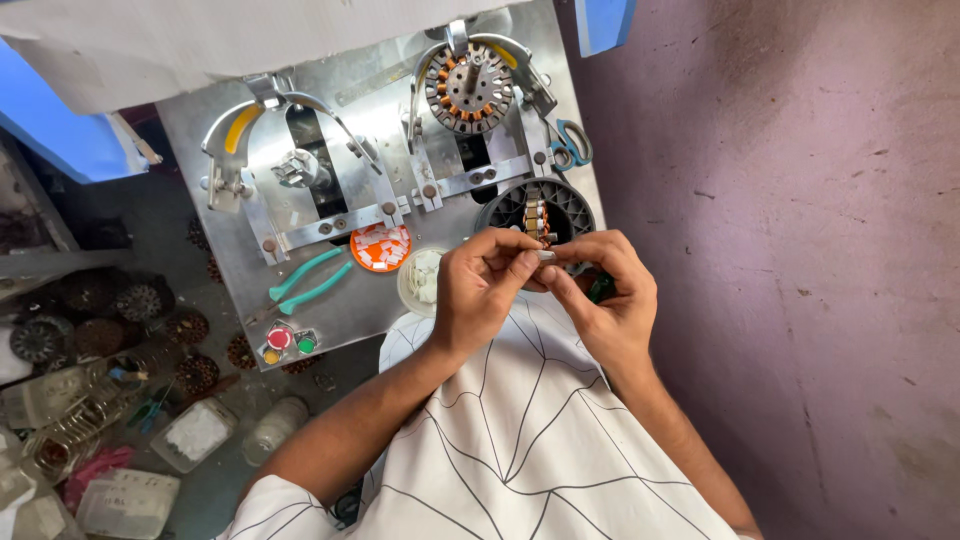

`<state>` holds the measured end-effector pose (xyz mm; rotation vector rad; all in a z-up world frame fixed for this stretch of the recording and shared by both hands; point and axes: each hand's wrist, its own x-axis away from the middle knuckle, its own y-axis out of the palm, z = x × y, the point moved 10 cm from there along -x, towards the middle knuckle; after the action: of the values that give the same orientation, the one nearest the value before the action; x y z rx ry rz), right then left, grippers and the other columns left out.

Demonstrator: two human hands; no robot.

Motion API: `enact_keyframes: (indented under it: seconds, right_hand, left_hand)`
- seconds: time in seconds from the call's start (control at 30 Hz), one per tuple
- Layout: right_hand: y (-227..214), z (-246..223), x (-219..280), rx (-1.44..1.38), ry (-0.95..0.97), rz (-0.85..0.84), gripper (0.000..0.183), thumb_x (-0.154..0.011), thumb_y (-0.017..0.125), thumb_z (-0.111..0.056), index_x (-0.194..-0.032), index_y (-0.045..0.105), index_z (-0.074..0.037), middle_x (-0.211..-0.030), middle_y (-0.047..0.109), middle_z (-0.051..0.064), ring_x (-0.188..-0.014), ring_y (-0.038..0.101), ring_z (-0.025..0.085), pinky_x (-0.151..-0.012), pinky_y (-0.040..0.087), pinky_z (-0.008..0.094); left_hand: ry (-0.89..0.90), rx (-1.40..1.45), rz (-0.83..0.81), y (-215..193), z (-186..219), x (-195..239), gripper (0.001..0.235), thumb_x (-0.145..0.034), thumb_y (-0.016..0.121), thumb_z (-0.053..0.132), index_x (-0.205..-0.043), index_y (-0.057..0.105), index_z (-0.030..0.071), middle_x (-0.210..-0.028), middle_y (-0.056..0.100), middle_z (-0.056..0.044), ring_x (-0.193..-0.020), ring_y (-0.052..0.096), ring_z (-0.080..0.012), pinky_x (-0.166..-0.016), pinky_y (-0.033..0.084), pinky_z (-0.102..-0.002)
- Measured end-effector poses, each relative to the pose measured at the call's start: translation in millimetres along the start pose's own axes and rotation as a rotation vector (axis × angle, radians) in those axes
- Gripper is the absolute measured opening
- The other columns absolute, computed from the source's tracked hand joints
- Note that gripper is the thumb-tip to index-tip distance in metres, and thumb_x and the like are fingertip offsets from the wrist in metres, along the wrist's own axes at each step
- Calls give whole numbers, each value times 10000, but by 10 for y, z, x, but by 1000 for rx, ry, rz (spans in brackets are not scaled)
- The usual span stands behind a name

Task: The person uses a screwdriver and their hands to attach wires and components to a motor stator at a workshop bench.

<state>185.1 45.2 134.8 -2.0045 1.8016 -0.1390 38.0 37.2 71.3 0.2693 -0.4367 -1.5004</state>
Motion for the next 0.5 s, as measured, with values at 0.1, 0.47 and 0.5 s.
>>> enact_keyframes:
  seconds: [0.1, 0.47, 0.5]
  right_hand:
    - [-56, 20, -49, -33, -35, 6, 144, -906, 786, 68, -989, 701, -14, -1044, 630, 63, -936, 623, 125, -815, 517, 261]
    - [43, -70, -38, 192, -166, -81, 165, -898, 728, 90, -1019, 672, -7, -991, 694, 79, -795, 684, 142, -650, 549, 250]
    - [56, -91, -34, 232, -200, -83, 166, -906, 720, 90, -1029, 665, -6, -997, 699, 83, -816, 697, 155, -673, 564, 259]
  left_hand:
    - [-20, 125, -122, 119, -76, -5, 142, -1026, 631, 64, -1097, 662, -55, -971, 749, -114, -914, 764, -161, -856, 677, -293]
    - [-29, -131, -83, -14, -202, 3, 176, -936, 758, 73, -1067, 748, -43, -927, 783, -106, -821, 765, -134, -747, 637, -250]
    - [-16, -154, -63, -31, -174, 5, 178, -930, 766, 73, -1066, 754, -41, -923, 786, -109, -826, 763, -133, -747, 631, -245]
